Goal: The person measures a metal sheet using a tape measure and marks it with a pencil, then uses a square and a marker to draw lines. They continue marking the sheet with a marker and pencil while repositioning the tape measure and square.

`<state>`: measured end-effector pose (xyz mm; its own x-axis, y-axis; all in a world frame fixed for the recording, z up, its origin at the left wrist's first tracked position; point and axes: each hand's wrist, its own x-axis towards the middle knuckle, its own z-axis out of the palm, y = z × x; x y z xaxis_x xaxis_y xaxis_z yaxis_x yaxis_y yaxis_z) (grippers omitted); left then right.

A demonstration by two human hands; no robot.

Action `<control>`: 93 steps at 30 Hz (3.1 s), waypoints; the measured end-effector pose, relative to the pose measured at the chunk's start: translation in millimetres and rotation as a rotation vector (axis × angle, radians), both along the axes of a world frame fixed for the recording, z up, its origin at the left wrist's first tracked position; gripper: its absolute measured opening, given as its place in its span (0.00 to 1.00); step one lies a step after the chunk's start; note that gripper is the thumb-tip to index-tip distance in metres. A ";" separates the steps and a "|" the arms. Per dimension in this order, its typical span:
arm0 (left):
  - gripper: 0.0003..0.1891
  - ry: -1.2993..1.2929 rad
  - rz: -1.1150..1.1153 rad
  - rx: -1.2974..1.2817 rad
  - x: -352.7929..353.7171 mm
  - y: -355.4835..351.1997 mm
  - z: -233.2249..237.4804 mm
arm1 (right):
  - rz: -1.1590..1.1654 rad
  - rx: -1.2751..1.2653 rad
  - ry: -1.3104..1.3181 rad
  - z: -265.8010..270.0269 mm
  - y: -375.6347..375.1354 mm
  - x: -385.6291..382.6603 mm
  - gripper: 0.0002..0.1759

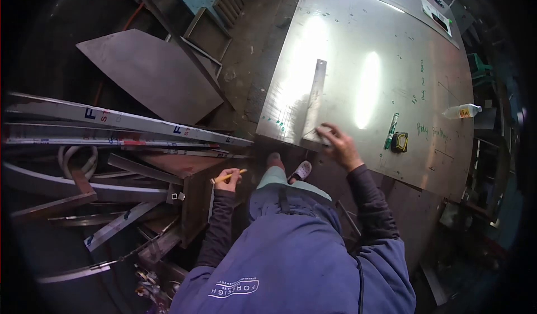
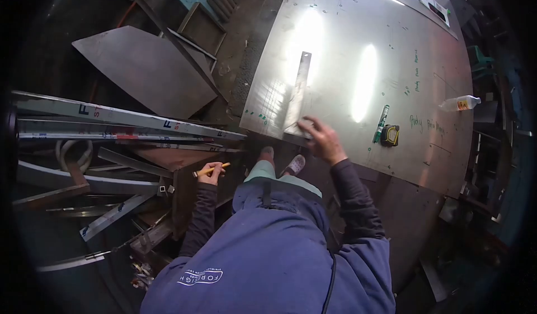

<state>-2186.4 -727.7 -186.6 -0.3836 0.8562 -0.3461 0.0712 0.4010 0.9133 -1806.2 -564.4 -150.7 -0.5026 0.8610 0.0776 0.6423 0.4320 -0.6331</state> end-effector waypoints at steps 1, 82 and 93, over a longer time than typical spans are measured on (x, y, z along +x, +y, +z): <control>0.12 -0.035 -0.011 -0.056 -0.8 5.3 -0.1 | -0.051 0.059 -0.041 3.8 11.0 14.1 0.34; 0.32 0.354 -1.394 1.003 136.0 147.3 77.9 | -0.484 -0.972 0.687 56.8 -124.1 -29.2 0.13; 0.42 0.213 -1.436 1.181 122.8 119.7 69.5 | -0.252 -1.292 0.802 59.3 -158.1 -48.3 0.33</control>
<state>-2063.6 -608.0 -117.1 0.8023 0.2544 0.5401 -0.1269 -0.8113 0.5706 -1854.4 -722.5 -91.4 -0.5304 0.6050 -0.5938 -0.0690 -0.7290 -0.6811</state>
